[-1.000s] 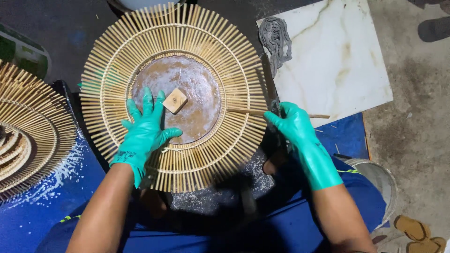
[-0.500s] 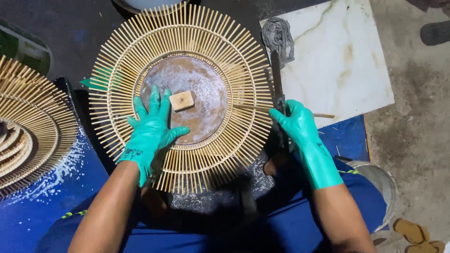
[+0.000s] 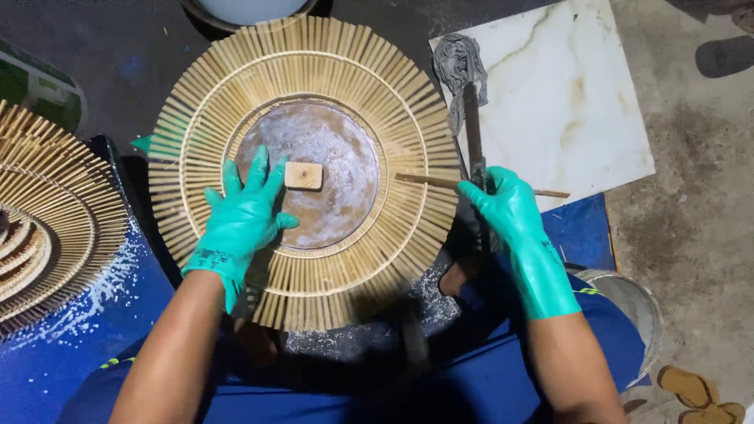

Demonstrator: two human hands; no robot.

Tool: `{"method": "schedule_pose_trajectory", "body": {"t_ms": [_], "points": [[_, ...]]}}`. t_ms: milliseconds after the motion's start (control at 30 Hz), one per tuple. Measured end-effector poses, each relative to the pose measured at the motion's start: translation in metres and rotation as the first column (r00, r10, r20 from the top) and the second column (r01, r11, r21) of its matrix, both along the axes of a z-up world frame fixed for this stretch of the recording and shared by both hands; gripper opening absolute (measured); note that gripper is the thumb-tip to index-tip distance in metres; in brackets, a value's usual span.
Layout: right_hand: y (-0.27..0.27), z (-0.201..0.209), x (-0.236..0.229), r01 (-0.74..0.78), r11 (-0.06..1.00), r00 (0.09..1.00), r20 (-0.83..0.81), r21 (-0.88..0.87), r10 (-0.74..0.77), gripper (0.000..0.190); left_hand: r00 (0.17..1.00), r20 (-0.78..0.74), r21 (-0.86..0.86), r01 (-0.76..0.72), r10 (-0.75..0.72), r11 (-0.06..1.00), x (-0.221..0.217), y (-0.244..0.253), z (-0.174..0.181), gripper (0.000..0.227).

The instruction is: The recorder is assembling and cleaning circular bamboo decorative mirrors, using a brush and liquid on the bamboo slats.

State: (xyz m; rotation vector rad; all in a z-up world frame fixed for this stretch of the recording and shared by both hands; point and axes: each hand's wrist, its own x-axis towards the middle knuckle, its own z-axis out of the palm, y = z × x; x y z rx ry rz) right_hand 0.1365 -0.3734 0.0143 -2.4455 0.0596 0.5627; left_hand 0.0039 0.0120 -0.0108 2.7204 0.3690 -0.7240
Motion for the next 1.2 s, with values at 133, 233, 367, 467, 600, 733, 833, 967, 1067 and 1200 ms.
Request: {"method": "schedule_pose_trajectory", "body": {"t_ms": [133, 233, 367, 467, 600, 733, 833, 967, 1067, 1200], "points": [[-0.006, -0.008, 0.004, 0.042, 0.995, 0.997, 0.066, 0.094, -0.048, 0.036, 0.987, -0.123, -0.007, -0.101, 0.1, 0.995, -0.002, -0.007, -0.006, 0.104], [-0.001, -0.002, 0.003, 0.028, 0.999, 0.999, 0.016, 0.027, -0.028, 0.036, 0.997, 0.044, -0.113, -0.063, 0.068, 0.992, -0.006, -0.012, 0.002, 0.115], [-0.002, -0.025, 0.0, -0.033, 0.991, 0.999, 0.046, 0.133, 0.027, 0.034, 0.989, -0.05, -0.108, -0.146, 0.141, 0.983, 0.0, -0.021, 0.023, 0.123], [0.0, -0.024, -0.002, -0.068, 0.989, 0.997, 0.053, 0.13, 0.061, 0.034, 0.989, -0.066, -0.107, -0.138, 0.131, 0.985, 0.0, -0.02, 0.021, 0.123], [0.006, -0.013, -0.004, -0.001, 0.991, 1.0, -0.026, 0.136, 0.005, 0.034, 0.991, -0.052, -0.101, -0.131, 0.126, 0.986, 0.0, -0.02, 0.018, 0.123], [0.0, -0.024, -0.003, -0.093, 0.995, 0.994, 0.055, 0.018, 0.092, 0.036, 0.992, -0.053, -0.114, -0.116, 0.111, 0.987, -0.003, -0.017, 0.012, 0.122], [0.0, -0.006, -0.028, 0.077, 0.979, 0.997, -0.007, 0.187, -0.077, 0.038, 0.997, 0.0, -0.096, -0.08, 0.08, 0.992, -0.012, -0.016, 0.009, 0.12], [-0.012, 0.015, -0.066, 0.346, 0.824, 0.937, -0.221, 0.449, -0.272, 0.06, 0.998, 0.038, -0.107, -0.047, 0.052, 0.993, 0.0, -0.009, 0.003, 0.12], [-0.022, 0.012, -0.118, 0.485, 0.677, 0.866, -0.409, 0.554, -0.286, 0.054, 0.998, 0.017, -0.073, -0.056, 0.057, 0.996, -0.003, -0.008, -0.006, 0.121], [-0.014, -0.001, -0.159, 0.613, 0.584, 0.771, -0.562, 0.532, -0.298, 0.053, 0.974, -0.13, -0.048, -0.193, 0.185, 0.98, 0.0, -0.028, 0.016, 0.131]]}}
